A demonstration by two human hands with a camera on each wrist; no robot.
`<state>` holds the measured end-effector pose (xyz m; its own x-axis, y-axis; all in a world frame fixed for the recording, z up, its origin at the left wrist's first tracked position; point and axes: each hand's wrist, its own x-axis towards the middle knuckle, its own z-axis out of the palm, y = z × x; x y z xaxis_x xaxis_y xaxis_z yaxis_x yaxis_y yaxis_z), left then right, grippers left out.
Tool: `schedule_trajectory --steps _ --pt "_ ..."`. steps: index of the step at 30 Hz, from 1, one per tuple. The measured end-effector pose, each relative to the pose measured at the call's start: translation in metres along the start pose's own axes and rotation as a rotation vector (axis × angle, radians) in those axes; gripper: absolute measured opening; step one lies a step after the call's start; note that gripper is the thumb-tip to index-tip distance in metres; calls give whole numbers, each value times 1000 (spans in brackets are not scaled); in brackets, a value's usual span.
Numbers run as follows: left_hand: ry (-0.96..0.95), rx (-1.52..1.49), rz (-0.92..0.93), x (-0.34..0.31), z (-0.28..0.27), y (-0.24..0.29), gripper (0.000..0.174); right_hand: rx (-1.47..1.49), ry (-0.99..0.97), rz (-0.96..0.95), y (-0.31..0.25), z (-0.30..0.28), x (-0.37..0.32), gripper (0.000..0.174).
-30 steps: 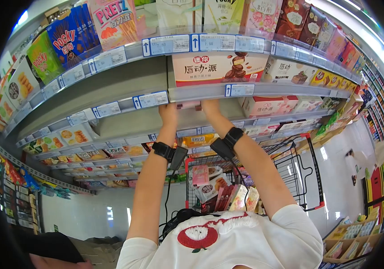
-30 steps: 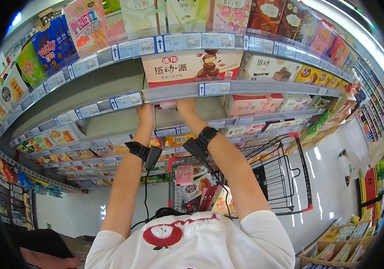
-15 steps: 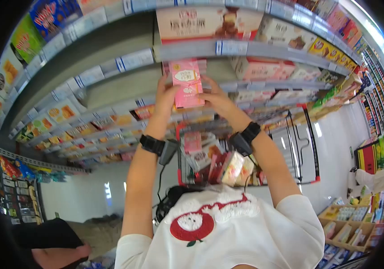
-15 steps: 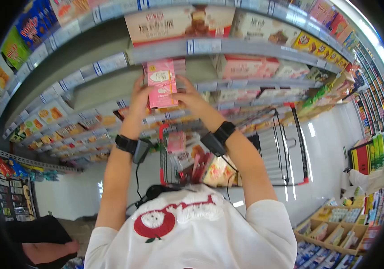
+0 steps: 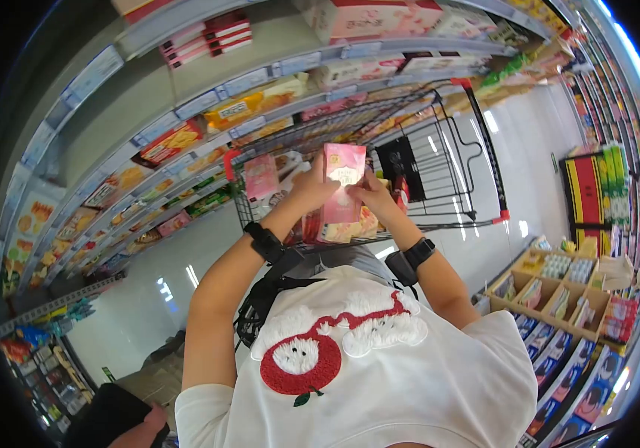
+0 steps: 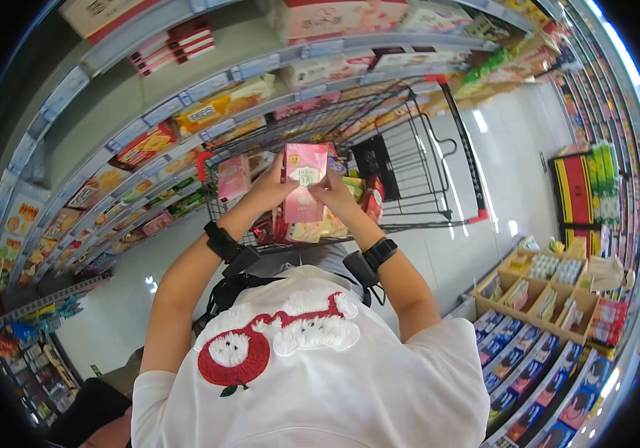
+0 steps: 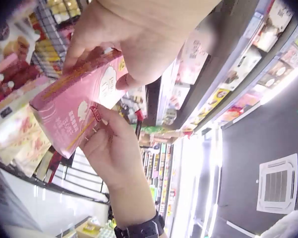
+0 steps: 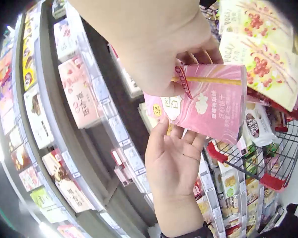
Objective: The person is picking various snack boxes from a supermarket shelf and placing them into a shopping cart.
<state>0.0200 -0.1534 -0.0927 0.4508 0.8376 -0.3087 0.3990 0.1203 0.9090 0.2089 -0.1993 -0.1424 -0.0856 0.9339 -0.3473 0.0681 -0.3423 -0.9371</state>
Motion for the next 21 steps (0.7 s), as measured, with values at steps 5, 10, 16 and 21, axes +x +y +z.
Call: schedule_trajectory --steps 5,10,16,21 --pt "-75 -144 109 25 85 -23 81 94 236 151 41 -31 -28 31" --pt "-136 -142 -50 46 139 -35 79 -272 384 170 58 -64 -46 33" --pt "6 98 71 77 170 -7 68 -136 349 262 28 -104 -41 41" --pt "38 -22 -59 114 213 4 62 -112 333 264 103 -163 -3 54"
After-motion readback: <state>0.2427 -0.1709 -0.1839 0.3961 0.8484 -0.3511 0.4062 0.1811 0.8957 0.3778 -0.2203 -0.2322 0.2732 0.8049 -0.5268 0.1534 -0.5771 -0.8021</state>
